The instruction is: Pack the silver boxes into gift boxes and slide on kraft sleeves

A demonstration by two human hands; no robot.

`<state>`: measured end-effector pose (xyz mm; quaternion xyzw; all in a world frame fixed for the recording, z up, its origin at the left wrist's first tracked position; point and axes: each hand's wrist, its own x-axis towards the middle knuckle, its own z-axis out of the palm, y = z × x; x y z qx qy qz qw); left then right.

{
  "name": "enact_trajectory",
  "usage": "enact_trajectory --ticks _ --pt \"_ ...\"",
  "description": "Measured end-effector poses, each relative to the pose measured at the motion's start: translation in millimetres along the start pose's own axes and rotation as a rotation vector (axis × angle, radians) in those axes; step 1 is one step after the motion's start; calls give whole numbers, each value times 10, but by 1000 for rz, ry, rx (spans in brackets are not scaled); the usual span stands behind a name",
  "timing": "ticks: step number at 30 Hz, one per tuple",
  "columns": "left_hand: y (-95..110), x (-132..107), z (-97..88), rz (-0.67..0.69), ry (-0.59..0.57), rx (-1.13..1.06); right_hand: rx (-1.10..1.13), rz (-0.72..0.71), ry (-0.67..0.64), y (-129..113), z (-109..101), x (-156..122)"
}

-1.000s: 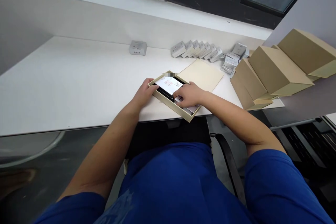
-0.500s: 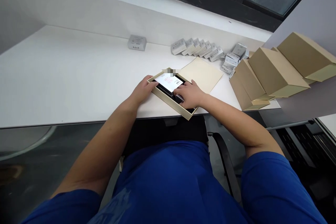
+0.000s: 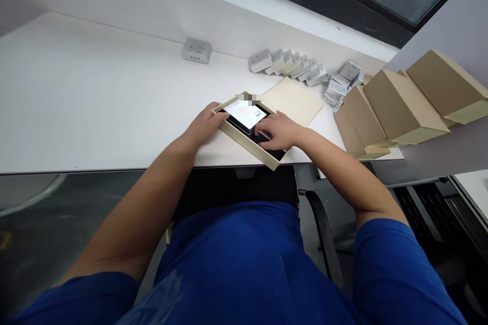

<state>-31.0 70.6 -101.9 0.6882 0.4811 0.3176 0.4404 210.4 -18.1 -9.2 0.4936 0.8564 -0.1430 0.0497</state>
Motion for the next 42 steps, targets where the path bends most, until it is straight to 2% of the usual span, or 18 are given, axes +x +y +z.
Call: enact_trajectory --ticks 3,5,6,8,10,11,13,15,17,21,25,29,32,36,39,42 --pt "8 -6 -2 1 -4 1 174 -34 20 107 -96 -18" --pt "15 -12 -4 8 -9 3 335 -35 120 304 -162 -30" --pt "18 -15 -5 12 -12 4 399 -6 214 453 -184 -33" --pt "17 -19 -6 18 -12 9 450 161 478 831 -184 -30" --pt "6 -19 -8 25 -9 14 402 467 733 1236 -114 -16" --pt "-3 -19 -11 33 -9 13 380 634 782 1415 -57 -6" --pt "-25 -18 -18 56 -35 -13 352 906 729 1688 76 16" --pt "-46 -23 -31 89 -81 -57 360 1077 597 1848 190 35" --pt "-62 -31 -46 130 -137 -84 397 1173 527 1945 248 42" --pt "-99 -44 -63 239 -204 -82 462 1283 558 2138 201 35" --pt "-145 -45 -62 306 -188 -59 467 1267 631 2298 144 51" --pt "-108 -72 -11 529 16 118 447 1215 783 2281 207 68" --pt "-34 -103 78 666 57 302 380 1111 884 2193 267 20" --pt "29 -133 180 707 25 403 242 915 988 2079 253 -102" --pt "59 -179 205 696 31 438 183 830 1051 2008 184 -179" --pt "129 -251 206 674 17 472 128 723 1208 1930 96 -245"
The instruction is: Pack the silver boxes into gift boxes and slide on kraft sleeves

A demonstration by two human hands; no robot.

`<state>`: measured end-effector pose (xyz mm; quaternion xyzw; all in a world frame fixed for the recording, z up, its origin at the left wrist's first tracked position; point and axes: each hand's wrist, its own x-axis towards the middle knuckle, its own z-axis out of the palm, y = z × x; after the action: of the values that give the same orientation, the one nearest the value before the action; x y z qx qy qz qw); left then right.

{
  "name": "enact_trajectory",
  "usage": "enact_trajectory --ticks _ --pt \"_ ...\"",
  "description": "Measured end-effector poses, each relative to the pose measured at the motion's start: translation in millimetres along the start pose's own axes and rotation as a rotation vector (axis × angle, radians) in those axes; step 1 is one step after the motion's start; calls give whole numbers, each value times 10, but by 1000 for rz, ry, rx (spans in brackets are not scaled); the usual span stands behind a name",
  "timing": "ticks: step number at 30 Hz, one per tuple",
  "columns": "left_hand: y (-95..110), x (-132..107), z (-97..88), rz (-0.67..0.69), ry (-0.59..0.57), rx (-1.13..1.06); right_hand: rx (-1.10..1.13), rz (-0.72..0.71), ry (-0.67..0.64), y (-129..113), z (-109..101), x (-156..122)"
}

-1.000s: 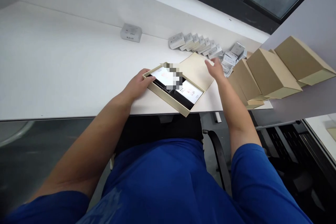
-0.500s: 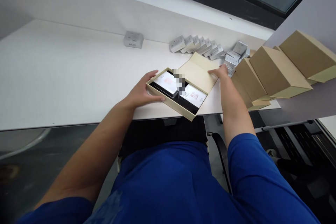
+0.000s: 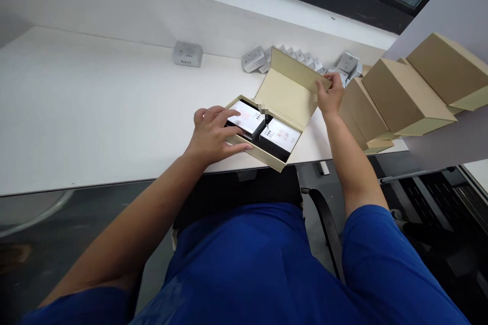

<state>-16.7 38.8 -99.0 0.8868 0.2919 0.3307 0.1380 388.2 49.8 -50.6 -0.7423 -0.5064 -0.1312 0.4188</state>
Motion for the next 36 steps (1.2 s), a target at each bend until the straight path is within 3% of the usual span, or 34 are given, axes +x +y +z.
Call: enact_trajectory --ticks 5,9,12,20,27,36 --pt "130 104 -75 28 -41 -19 107 -250 209 -201 -309 -41" --pt "126 187 -60 117 -142 -43 152 -393 202 -450 -646 -192" --pt "122 182 -28 121 -135 -50 168 -441 188 -602 -808 -316" --pt "116 260 3 51 -170 -79 180 -481 215 -845 -965 -418" --pt "113 336 42 20 -145 -159 178 -488 167 -1058 -1090 -731" --pt "214 545 -15 277 -314 -94 244 -436 95 -1078 -1087 -808"
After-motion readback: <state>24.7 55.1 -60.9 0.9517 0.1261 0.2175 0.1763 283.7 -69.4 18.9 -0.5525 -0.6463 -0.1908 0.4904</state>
